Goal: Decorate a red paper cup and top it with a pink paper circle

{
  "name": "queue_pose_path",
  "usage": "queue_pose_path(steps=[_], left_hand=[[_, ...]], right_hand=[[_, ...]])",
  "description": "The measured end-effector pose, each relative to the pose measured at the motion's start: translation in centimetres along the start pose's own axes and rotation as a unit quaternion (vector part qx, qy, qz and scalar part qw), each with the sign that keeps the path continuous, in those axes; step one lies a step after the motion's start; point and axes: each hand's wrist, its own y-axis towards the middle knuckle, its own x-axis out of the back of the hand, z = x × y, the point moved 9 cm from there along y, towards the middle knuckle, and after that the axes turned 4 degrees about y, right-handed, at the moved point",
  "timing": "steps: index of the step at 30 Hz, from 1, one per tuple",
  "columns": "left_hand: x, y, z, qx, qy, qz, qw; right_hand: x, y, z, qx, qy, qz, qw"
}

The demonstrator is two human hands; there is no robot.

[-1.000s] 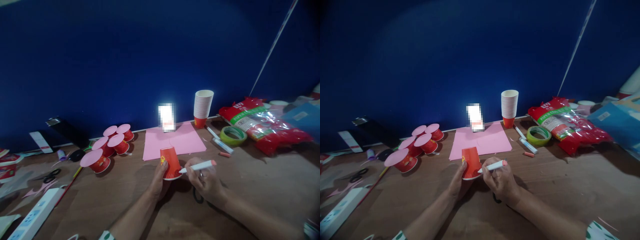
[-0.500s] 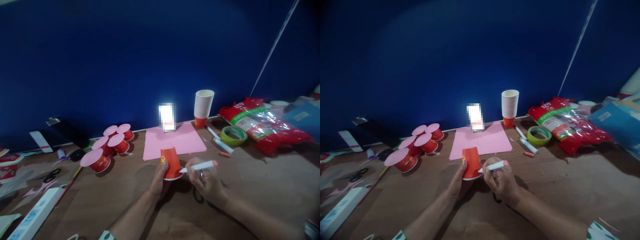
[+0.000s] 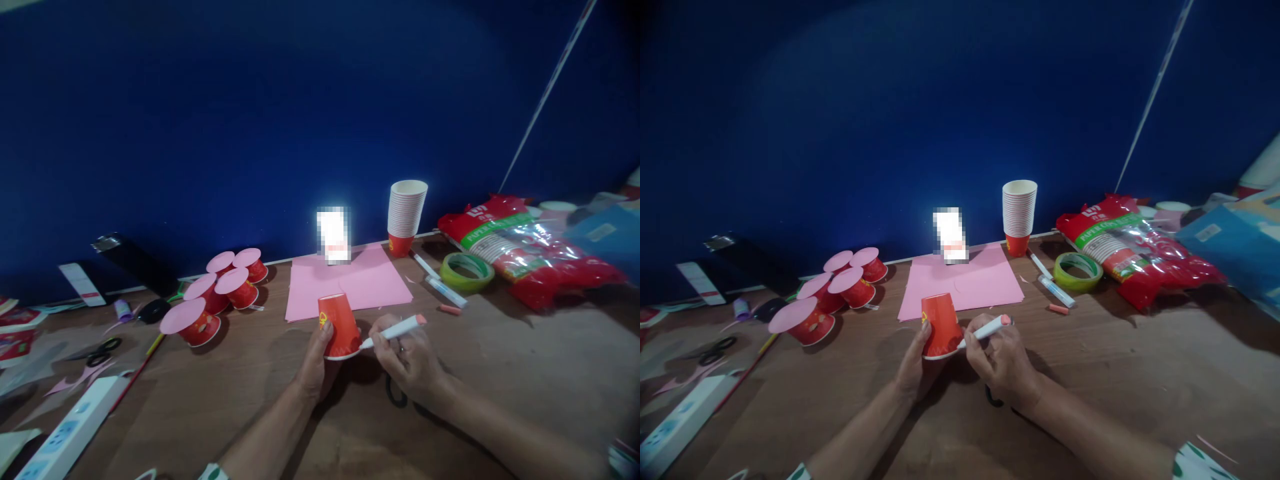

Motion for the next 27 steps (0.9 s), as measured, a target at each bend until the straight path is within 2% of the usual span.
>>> queue_pose_path(steps=[4, 10, 15, 27], left_hand=[[0.1, 0.1, 0.2, 0.008, 0.002, -0.008, 1.0], [-0.2, 0.0, 0.2, 0.008, 0.009, 0.007, 1.0], [-0.4, 0.0, 0.1, -0.01, 0.024, 0.035, 0.999], [-0.6, 0.0, 0.4, 0.001, 0.03, 0.039, 0.999]], right_hand=[[0.0, -0.1, 0.1, -0.003, 0.007, -0.004, 1.0], [-0.2, -0.1, 0.7, -0.008, 0.021, 0.016, 1.0], [-0.3, 0.0, 1.1, 0.016, 0.001, 0.02, 1.0], [-0.1, -0.1, 0.7, 0.014, -0.012, 0.01, 1.0]])
